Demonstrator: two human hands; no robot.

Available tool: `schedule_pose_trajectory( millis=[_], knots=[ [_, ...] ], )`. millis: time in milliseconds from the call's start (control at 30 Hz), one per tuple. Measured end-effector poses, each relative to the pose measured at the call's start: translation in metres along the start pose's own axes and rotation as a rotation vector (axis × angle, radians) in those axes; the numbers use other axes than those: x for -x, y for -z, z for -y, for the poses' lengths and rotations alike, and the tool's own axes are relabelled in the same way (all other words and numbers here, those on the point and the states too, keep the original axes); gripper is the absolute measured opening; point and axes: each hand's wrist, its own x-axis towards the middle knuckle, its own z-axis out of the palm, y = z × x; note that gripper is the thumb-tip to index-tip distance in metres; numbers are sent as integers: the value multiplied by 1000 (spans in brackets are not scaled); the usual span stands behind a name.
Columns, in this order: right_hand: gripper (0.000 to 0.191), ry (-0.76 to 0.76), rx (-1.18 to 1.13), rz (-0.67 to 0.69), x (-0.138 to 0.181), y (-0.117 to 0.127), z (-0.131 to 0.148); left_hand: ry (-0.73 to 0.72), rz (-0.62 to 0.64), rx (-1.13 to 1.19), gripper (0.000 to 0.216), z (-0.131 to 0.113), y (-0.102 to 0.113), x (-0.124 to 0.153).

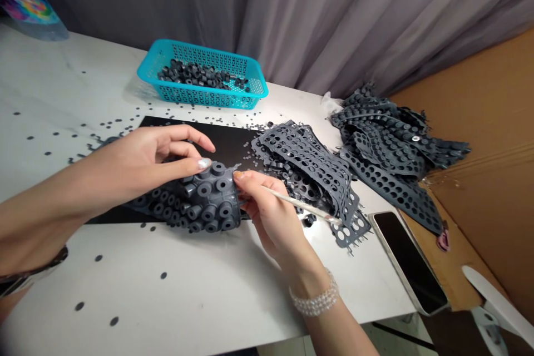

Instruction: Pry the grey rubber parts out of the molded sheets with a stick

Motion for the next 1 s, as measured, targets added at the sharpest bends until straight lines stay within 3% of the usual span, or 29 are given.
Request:
schedule_pose_trajectory(
  millis=[1000],
  knots=[
    [18,2,-90,-104,-6,1,-1,21,-28,146,28,11,-9,-7]
  ],
)
